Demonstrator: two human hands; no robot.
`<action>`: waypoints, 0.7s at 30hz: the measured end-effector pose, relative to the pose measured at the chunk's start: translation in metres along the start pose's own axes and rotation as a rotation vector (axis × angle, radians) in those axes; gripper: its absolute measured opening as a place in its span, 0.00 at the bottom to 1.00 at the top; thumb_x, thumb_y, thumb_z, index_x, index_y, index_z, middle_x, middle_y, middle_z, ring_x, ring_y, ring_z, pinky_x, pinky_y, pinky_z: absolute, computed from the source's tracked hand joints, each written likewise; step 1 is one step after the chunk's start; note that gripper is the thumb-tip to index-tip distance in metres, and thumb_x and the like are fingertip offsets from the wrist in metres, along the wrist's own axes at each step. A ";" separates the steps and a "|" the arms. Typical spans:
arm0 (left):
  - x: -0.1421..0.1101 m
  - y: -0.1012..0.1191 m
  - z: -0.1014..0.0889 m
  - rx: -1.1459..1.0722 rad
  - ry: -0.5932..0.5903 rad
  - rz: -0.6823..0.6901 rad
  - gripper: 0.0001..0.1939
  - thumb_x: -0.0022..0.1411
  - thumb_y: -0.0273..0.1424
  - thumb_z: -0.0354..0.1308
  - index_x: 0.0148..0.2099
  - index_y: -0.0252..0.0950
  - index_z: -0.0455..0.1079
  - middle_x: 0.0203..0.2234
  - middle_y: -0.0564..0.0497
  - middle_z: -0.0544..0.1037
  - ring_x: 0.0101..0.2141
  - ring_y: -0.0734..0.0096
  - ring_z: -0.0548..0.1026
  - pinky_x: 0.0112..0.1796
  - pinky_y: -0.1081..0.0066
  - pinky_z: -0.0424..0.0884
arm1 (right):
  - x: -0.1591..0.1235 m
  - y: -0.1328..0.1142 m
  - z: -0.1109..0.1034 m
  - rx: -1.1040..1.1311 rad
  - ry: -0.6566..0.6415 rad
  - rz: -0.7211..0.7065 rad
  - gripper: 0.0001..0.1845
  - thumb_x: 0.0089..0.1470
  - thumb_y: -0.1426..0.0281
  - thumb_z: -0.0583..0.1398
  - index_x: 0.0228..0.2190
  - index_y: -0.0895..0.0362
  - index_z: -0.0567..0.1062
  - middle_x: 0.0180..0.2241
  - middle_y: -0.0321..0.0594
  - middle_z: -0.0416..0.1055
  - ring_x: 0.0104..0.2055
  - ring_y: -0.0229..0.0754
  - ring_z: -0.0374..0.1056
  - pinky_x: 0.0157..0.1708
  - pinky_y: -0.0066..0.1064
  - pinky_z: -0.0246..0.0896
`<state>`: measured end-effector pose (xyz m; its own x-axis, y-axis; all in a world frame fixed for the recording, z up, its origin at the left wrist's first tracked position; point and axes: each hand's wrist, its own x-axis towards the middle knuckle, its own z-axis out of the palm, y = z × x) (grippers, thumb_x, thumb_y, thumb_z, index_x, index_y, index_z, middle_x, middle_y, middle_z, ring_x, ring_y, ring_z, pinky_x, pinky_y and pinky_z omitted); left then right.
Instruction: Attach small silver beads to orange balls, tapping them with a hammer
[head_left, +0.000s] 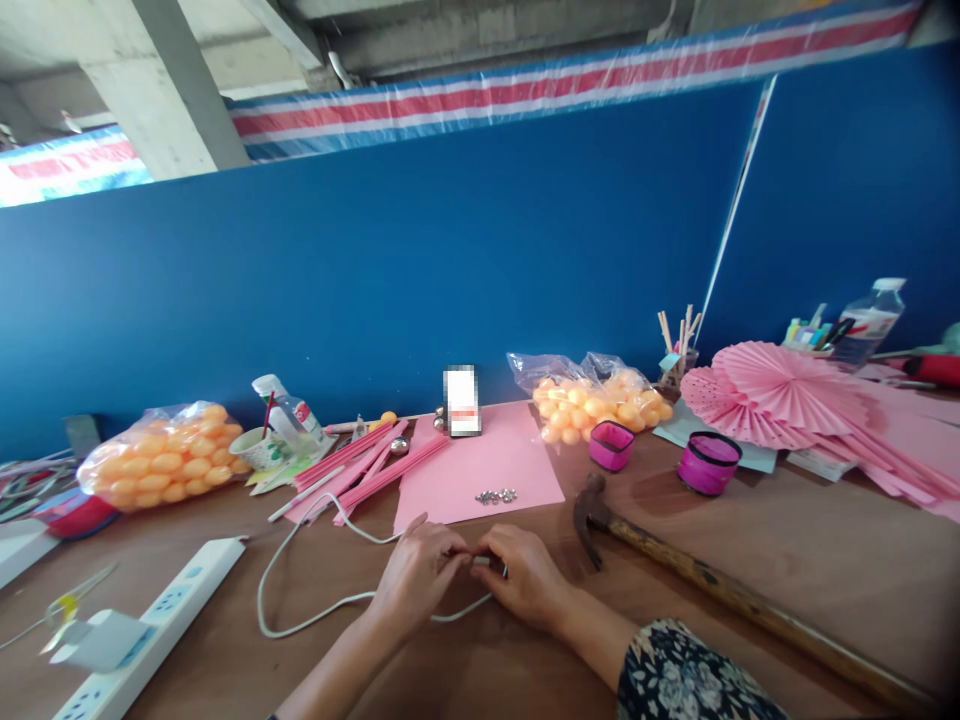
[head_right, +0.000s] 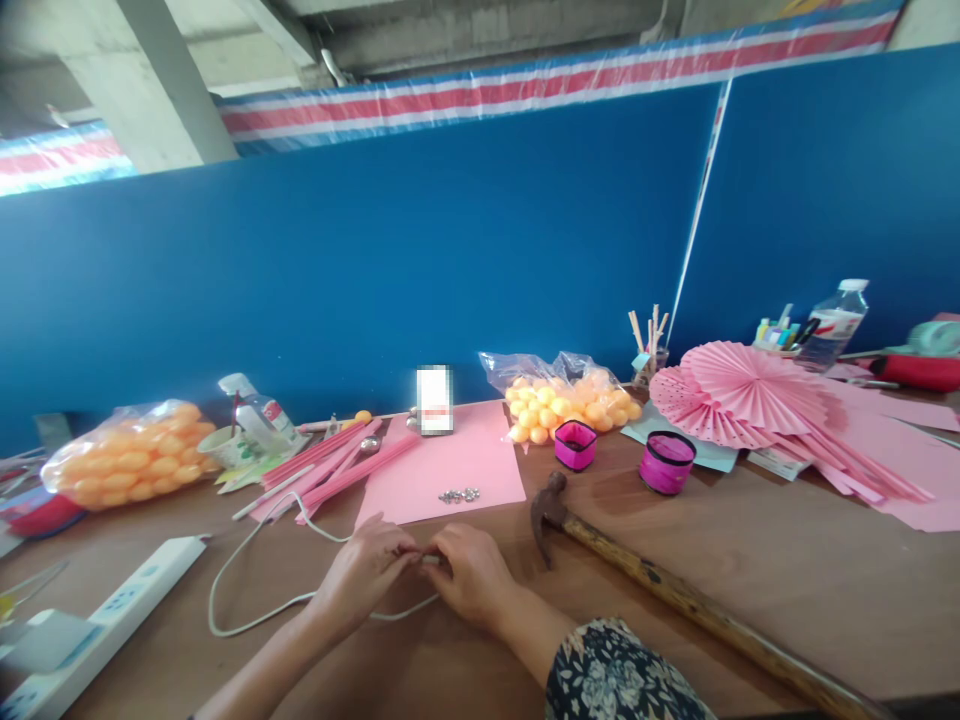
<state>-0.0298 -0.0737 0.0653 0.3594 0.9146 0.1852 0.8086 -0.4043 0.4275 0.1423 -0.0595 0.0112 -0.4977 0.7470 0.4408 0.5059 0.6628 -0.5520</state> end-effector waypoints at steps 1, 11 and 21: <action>0.000 0.000 -0.001 0.011 0.002 0.011 0.07 0.55 0.28 0.51 0.29 0.39 0.69 0.25 0.55 0.74 0.31 0.72 0.70 0.51 0.58 0.48 | 0.000 -0.001 -0.001 -0.009 -0.007 0.008 0.05 0.49 0.69 0.59 0.31 0.56 0.69 0.27 0.35 0.66 0.31 0.36 0.60 0.30 0.25 0.51; 0.008 -0.005 -0.001 0.028 -0.246 -0.182 0.09 0.51 0.28 0.48 0.25 0.36 0.68 0.22 0.53 0.73 0.26 0.71 0.68 0.28 0.74 0.58 | -0.001 -0.001 0.002 -0.076 -0.065 -0.016 0.05 0.50 0.70 0.59 0.32 0.55 0.69 0.31 0.36 0.67 0.35 0.38 0.61 0.34 0.27 0.52; 0.026 -0.004 -0.007 -0.079 -0.467 -0.256 0.10 0.48 0.32 0.50 0.19 0.33 0.64 0.14 0.54 0.65 0.21 0.74 0.63 0.21 0.75 0.53 | -0.003 0.001 0.003 -0.132 -0.053 -0.065 0.04 0.50 0.71 0.59 0.30 0.57 0.67 0.31 0.38 0.67 0.34 0.39 0.60 0.34 0.28 0.52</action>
<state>-0.0271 -0.0479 0.0744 0.3388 0.8777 -0.3389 0.8665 -0.1507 0.4758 0.1423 -0.0612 0.0066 -0.5673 0.7009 0.4323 0.5578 0.7133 -0.4244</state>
